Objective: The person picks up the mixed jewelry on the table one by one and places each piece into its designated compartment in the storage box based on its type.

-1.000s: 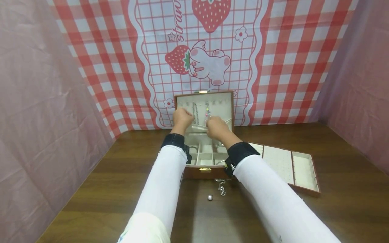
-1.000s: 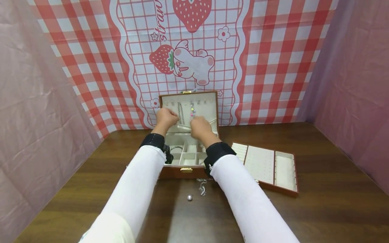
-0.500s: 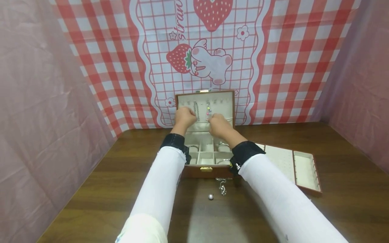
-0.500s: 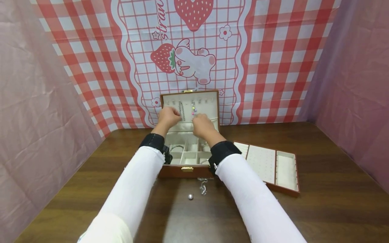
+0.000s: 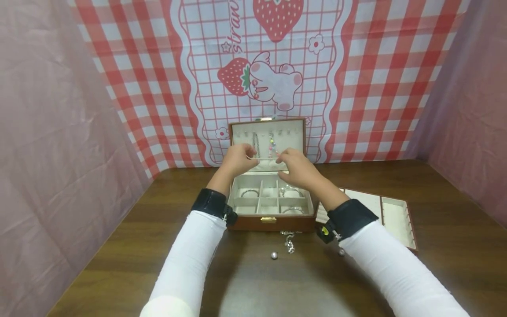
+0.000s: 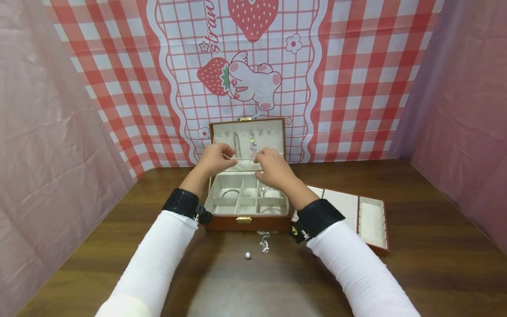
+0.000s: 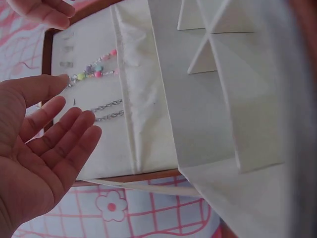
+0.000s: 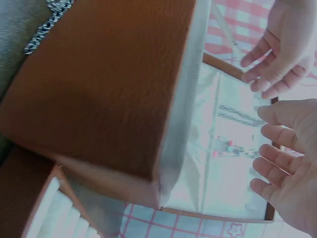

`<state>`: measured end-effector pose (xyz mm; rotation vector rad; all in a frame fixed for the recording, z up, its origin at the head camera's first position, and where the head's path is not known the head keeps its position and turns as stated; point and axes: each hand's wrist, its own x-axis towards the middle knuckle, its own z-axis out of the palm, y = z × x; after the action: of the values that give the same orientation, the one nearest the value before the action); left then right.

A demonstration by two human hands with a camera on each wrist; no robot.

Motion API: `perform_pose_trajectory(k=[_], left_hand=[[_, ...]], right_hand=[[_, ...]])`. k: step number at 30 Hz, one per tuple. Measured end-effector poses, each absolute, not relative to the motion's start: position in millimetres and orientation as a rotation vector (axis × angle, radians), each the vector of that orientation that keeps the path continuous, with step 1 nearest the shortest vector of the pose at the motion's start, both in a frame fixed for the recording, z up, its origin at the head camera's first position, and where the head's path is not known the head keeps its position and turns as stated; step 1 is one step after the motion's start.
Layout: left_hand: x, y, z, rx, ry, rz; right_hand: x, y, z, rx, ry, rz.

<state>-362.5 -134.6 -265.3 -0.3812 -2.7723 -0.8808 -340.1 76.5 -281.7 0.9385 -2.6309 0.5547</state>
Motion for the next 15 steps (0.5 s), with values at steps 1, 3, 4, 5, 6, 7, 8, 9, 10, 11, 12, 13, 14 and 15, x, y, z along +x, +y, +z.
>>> perform_pose_trajectory(k=[1, 3, 4, 5, 6, 7, 8, 9, 10, 11, 12, 13, 14, 15], left_hand=[[-359, -135, -266, -0.404, -2.772, -0.856], [-353, -135, -269, -0.449, -2.771, -0.819], [-350, -135, -270, -0.472, -2.77, -0.808], [-347, -135, -272, -0.496, -2.77, -0.793], [-344, -135, -274, -0.521, -2.769, -0.788], [-340, -134, -275, -0.548, -2.766, -0.773], [-336, -133, -276, -0.571, -2.767, -0.763], [-333, -133, -277, -0.591, -2.768, -0.746], [-329, -133, -279, -0.611, -2.765, -0.736], [-325, -133, -280, -0.626, -2.761, -0.718], [-321, -133, -281, -0.636, -2.757, -0.706], [-317, -134, -282, -0.645, -2.75, -0.702], [-313, -134, -282, -0.651, -2.744, -0.696], [-309, -135, -283, -0.656, -2.737, -0.693]], right_hand=[[-337, 79, -282, 0.941, -2.629, 0.565], [-332, 83, -283, 0.953, -2.614, 0.577], [-330, 86, -284, 0.961, -2.602, 0.581], [-327, 88, -286, 0.968, -2.59, 0.587], [-325, 90, -288, 0.978, -2.576, 0.595], [-322, 93, -290, 0.988, -2.559, 0.602], [-320, 95, -292, 0.994, -2.552, 0.607], [-317, 98, -294, 0.999, -2.545, 0.619], [-314, 100, -296, 1.008, -2.535, 0.627], [-312, 103, -298, 1.011, -2.533, 0.635], [-309, 106, -299, 1.02, -2.521, 0.637], [-307, 109, -300, 1.024, -2.511, 0.639], [-305, 112, -301, 1.028, -2.501, 0.634], [-303, 115, -302, 1.032, -2.489, 0.632]])
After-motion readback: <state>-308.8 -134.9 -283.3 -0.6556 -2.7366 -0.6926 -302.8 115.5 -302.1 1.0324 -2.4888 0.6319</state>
